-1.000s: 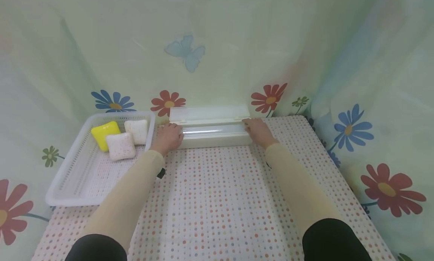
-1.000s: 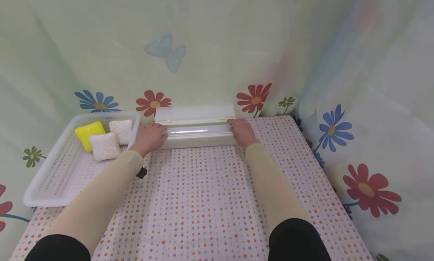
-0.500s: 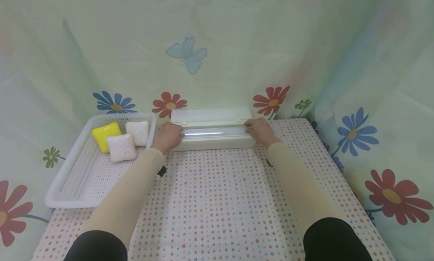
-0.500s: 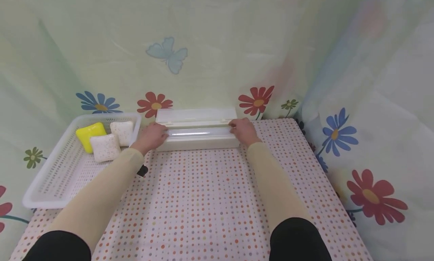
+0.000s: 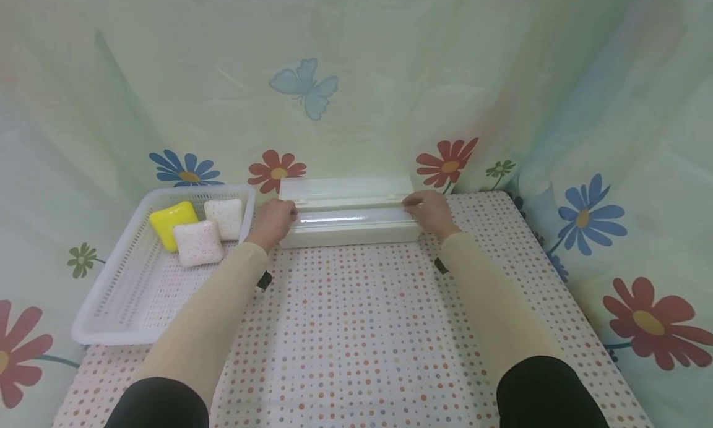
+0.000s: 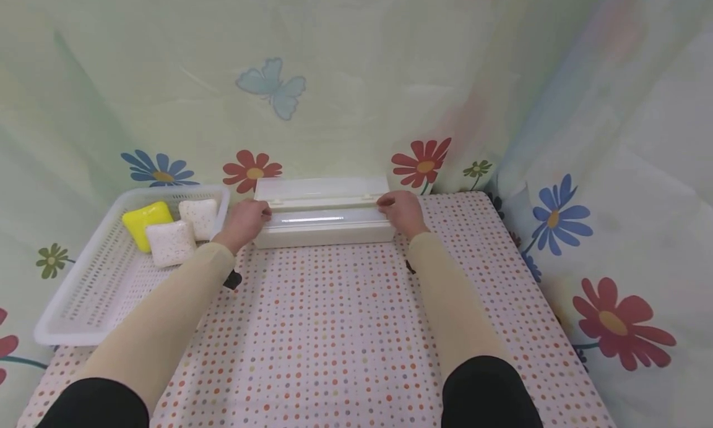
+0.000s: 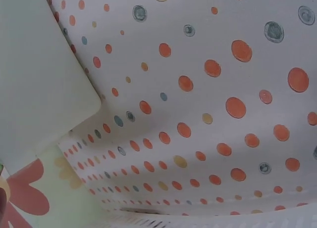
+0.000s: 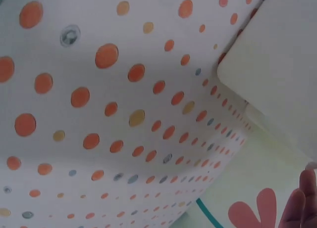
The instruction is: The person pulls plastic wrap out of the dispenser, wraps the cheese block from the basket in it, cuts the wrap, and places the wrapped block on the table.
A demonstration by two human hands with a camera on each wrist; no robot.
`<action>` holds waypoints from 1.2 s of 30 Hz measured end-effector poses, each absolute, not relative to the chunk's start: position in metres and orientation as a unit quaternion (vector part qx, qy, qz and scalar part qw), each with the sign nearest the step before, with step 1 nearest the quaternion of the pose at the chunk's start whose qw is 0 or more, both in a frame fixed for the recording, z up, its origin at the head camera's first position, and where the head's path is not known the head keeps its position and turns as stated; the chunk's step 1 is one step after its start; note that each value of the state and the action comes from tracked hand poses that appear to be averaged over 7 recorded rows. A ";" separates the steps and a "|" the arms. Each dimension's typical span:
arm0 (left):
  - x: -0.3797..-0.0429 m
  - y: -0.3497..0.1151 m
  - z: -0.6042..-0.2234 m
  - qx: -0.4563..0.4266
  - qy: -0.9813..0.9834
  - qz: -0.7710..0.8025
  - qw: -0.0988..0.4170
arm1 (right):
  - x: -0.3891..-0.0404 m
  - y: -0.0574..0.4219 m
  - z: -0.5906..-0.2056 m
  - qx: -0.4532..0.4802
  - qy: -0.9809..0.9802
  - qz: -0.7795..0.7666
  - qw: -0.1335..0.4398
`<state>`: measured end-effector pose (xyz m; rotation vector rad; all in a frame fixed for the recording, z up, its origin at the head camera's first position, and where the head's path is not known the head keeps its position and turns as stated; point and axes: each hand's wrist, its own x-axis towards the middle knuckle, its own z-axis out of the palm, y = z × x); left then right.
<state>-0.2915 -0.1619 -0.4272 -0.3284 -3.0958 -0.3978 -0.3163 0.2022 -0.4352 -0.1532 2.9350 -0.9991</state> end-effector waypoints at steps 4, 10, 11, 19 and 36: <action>-0.292 -0.163 -0.428 -0.099 -0.987 -0.127 0.002 | -0.316 0.199 -0.437 -0.052 0.948 -0.315 -0.013; -0.291 -0.165 -0.428 -0.080 -0.986 -0.149 0.003 | -0.314 0.197 -0.441 -0.048 0.950 -0.305 -0.045; -0.291 -0.165 -0.429 -0.076 -0.985 -0.156 0.000 | -0.314 0.197 -0.441 -0.047 0.951 -0.301 -0.048; -0.290 -0.167 -0.428 -0.050 -0.973 -0.223 -0.004 | -0.316 0.198 -0.448 -0.069 0.958 -0.269 -0.069; -0.285 -0.170 -0.425 -0.019 -0.937 -0.348 0.033 | -0.311 0.201 -0.448 -0.077 0.926 -0.360 -0.081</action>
